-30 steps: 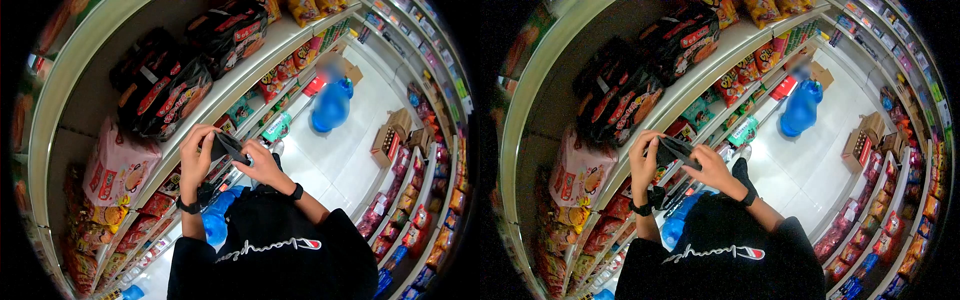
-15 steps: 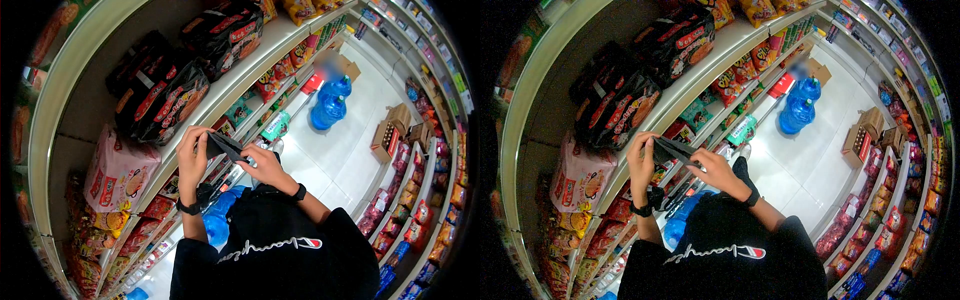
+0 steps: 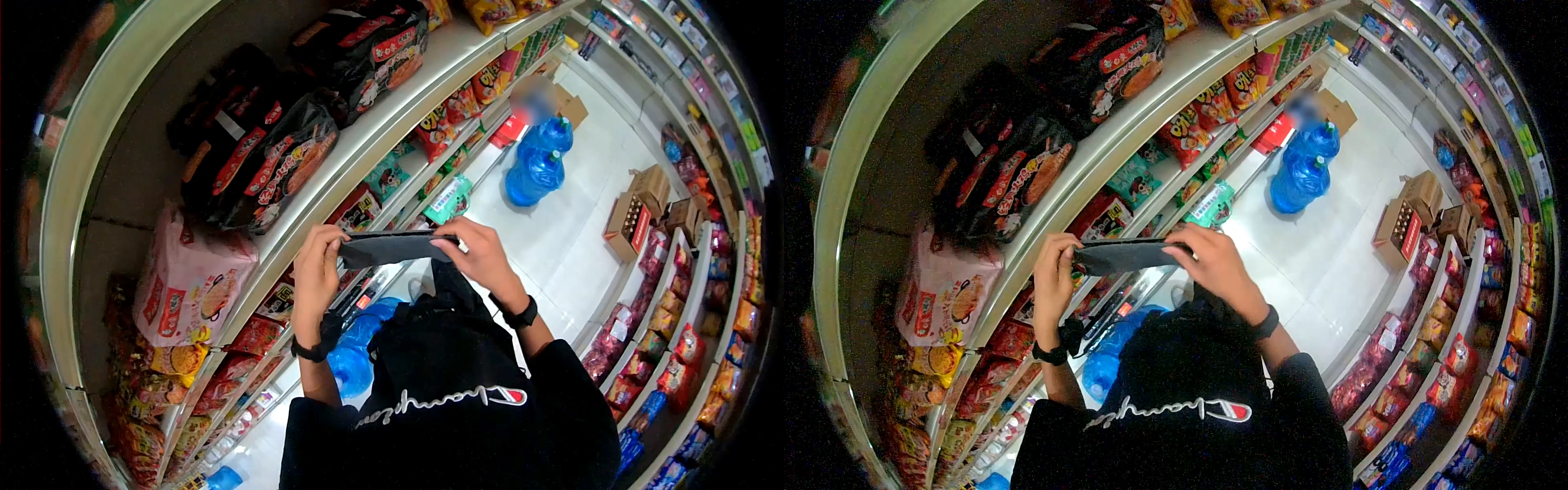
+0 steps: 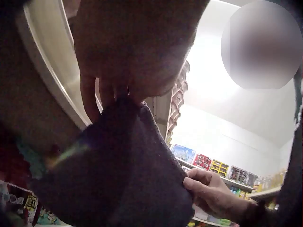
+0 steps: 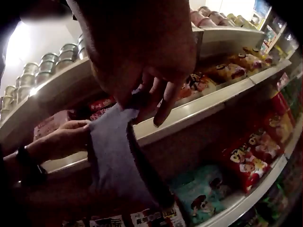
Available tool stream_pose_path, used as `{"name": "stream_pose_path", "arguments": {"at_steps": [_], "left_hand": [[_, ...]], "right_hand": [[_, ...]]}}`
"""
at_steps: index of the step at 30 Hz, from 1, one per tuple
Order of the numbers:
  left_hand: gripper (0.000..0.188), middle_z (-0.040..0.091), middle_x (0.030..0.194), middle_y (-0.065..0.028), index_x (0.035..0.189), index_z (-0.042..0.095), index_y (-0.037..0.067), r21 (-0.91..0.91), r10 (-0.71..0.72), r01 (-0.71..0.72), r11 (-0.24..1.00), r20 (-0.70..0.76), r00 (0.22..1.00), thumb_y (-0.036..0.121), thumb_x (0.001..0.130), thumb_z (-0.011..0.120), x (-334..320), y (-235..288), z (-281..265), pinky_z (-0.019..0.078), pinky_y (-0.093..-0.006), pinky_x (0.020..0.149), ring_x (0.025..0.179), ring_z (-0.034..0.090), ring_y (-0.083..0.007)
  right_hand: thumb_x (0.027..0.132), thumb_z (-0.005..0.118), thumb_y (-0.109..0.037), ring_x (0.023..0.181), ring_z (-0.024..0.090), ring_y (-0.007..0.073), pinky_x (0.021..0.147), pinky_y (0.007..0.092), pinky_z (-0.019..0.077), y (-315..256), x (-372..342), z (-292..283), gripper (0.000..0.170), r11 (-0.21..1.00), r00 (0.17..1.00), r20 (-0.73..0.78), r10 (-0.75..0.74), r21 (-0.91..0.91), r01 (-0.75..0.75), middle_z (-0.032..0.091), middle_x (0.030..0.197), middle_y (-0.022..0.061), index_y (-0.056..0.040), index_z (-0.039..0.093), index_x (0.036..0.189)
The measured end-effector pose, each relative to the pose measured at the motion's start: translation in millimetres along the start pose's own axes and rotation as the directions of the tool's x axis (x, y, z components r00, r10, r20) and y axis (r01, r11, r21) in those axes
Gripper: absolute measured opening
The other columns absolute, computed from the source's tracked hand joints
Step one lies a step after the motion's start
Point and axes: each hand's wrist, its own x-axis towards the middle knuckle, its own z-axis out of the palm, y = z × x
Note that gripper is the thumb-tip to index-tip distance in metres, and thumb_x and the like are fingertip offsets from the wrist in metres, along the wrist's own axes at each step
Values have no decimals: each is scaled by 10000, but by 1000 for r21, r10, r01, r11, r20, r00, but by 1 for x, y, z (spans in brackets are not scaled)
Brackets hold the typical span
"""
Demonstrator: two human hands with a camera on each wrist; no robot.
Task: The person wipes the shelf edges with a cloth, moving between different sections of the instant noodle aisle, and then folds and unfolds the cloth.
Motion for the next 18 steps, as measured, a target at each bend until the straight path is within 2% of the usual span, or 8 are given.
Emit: {"name": "stream_pose_path", "arguments": {"at_steps": [5,9,12,14,18], "left_hand": [[103,647,1066,-167,1042,622,-1,-20,-55,57,998,103,993,34,997,536,-11,-9,12,516,-375,852,958,657,-365],[94,652,1069,-168,1038,625,-2,-56,-83,91,994,131,988,38,985,558,-13,-6,19,515,-382,866,968,660,-359],[85,641,1045,-136,1026,609,5,-54,-46,52,997,105,993,31,947,589,-14,-9,25,490,-369,887,936,634,-292],[107,629,1039,-138,1006,590,4,-58,-33,39,998,112,993,4,900,596,-12,-8,27,481,-381,906,951,622,-308],[160,617,1007,-157,943,581,9,-7,0,1,1000,115,993,-30,791,610,-9,-6,32,487,-417,895,983,610,-362]], "right_hand": [[855,786,-153,711,661,261,642,356,527,6,-2,-20,156,995,995,33,91,-39,-89,673,828,88,-51,678,901],[853,780,-135,731,660,274,649,360,528,12,-3,-25,158,994,994,63,85,-76,-80,670,848,92,-52,668,928],[856,768,-124,755,659,290,661,369,529,14,-4,-25,174,994,995,60,73,-84,-68,666,872,98,-57,654,970],[854,758,-107,782,656,302,678,379,531,15,-5,-24,185,995,997,36,73,-76,-70,659,885,102,-59,637,986],[828,738,-61,838,641,310,718,396,527,18,-9,-23,203,988,990,77,116,-113,-107,626,898,104,-57,594,971]]}}
